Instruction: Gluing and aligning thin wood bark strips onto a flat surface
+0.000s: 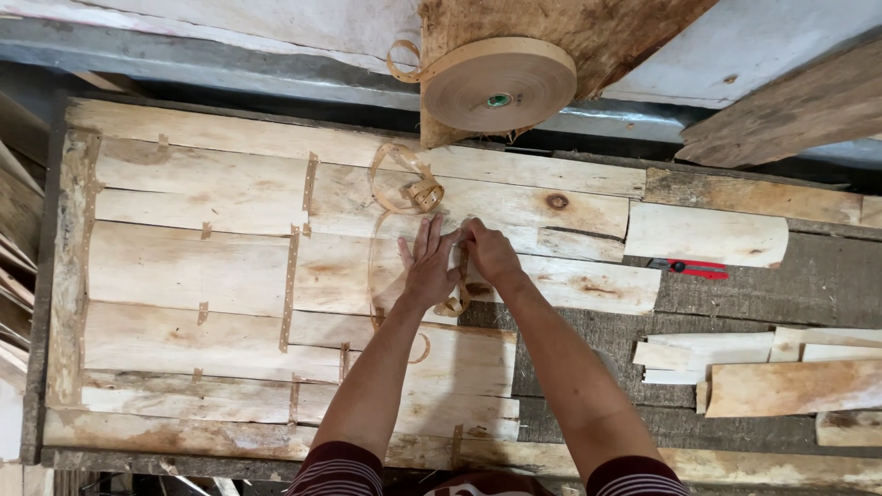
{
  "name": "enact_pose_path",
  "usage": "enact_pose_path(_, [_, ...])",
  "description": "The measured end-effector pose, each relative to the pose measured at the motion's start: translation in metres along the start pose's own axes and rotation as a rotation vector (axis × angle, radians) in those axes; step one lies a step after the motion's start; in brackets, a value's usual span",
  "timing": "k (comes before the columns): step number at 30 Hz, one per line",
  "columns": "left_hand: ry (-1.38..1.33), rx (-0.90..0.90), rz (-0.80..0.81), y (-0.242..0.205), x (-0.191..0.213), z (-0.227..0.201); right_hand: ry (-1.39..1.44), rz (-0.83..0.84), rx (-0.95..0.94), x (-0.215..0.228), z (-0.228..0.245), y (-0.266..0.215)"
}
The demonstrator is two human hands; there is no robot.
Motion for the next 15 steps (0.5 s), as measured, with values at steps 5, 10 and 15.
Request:
enact_pose_path(5, [-0.031,-0.019,-0.035,-0.002,0.008,-0.003,0.252,-0.095,-0.067,0.011,0.004,-0.011])
enact_pose_path(10, [-0.045,-0.026,-0.047,-0.004,0.003,0.0,0.354,-0.218,-0.014,0.004,-0.013,-0.027])
enact_pose_path(15, [-0.056,-0.058,-0.085,-0.003,0.001,0.001,0.362,-0.248,-0.029,-0.003,-0.022,-0.023])
Point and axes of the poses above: each hand's wrist, its own y-axis towards the middle knuckle, its own x-axis out of the back of the hand, z = x × y, the point moved 5 cm from there along y, towards the middle knuckle, and after that the axes turned 4 degrees about x, right-handed, at the moved point
